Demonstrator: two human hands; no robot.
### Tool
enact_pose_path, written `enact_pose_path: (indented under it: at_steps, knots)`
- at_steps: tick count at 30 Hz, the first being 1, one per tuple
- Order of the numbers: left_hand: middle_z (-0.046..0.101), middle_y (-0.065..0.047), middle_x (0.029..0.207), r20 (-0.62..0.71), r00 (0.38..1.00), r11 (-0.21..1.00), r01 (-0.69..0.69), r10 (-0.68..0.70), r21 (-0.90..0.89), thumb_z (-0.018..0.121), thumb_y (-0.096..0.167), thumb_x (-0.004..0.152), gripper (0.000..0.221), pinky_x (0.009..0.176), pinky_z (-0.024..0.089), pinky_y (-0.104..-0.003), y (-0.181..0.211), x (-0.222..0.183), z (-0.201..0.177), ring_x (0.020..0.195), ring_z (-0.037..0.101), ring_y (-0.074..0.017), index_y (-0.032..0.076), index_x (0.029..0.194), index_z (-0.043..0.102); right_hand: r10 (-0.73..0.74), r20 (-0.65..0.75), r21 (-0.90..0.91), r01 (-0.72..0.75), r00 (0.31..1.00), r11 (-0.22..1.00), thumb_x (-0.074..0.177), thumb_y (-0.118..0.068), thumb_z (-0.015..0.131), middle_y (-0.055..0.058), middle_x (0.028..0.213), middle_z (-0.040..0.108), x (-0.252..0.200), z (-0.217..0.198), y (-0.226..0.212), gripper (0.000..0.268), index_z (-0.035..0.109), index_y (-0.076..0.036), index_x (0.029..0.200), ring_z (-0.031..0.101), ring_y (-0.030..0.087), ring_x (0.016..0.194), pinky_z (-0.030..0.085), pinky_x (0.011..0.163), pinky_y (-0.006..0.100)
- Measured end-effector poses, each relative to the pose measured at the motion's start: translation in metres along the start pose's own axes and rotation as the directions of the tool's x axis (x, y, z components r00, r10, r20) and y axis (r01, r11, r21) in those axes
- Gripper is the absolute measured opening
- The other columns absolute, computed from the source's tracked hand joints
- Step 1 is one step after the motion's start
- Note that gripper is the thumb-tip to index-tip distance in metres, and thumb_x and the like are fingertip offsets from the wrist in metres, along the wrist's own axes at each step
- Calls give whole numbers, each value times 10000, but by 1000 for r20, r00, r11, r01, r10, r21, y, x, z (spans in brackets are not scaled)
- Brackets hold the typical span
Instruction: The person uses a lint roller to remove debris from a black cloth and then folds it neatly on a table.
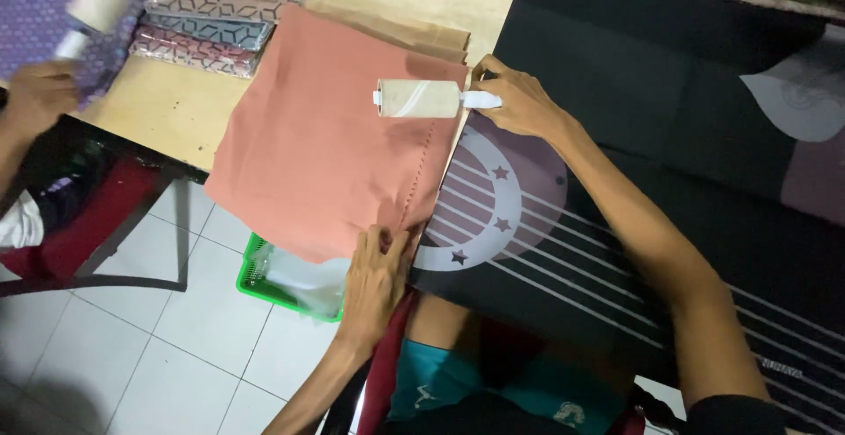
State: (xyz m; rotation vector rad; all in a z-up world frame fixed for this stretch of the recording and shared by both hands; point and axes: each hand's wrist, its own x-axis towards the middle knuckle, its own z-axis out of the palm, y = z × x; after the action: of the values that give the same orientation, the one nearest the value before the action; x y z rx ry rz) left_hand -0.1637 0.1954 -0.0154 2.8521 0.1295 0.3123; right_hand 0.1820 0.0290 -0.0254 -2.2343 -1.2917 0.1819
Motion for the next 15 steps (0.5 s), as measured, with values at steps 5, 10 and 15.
enact_pose_path:
  at_steps: [5, 10, 15]
  knots:
    - [439, -55, 919, -57, 993, 993, -109, 107, -37, 556, 181, 994, 85, 679, 501, -339, 3, -7, -6, 850, 529, -260, 183, 1035, 630, -4, 6, -6, 4, 1000, 1000, 1007, -211, 643, 73, 1250, 583, 0, -2, -6, 138, 723, -131, 1086, 697, 449, 991, 591, 802, 534]
    - [484, -36, 861, -38, 999, 995, -7, 3, -101, 693, 387, 968, 265, 653, 518, -339, 9, -8, -10, 795, 558, -239, 125, 951, 655, 31, -19, 9, -31, 999, 999, 1008, -208, 628, 105, 1180, 643, 7, -3, -9, 185, 719, -86, 1114, 700, 466, 957, 584, 782, 560]
    - [509, -18, 853, -31, 999, 995, 36, -39, -89, 676, 286, 963, 147, 641, 526, -342, 10, -9, -7, 804, 577, -221, 149, 912, 657, 31, -37, -6, -31, 999, 999, 1011, -202, 621, 89, 1164, 668, 6, -5, -14, 160, 716, -116, 1107, 704, 446, 964, 583, 783, 559]
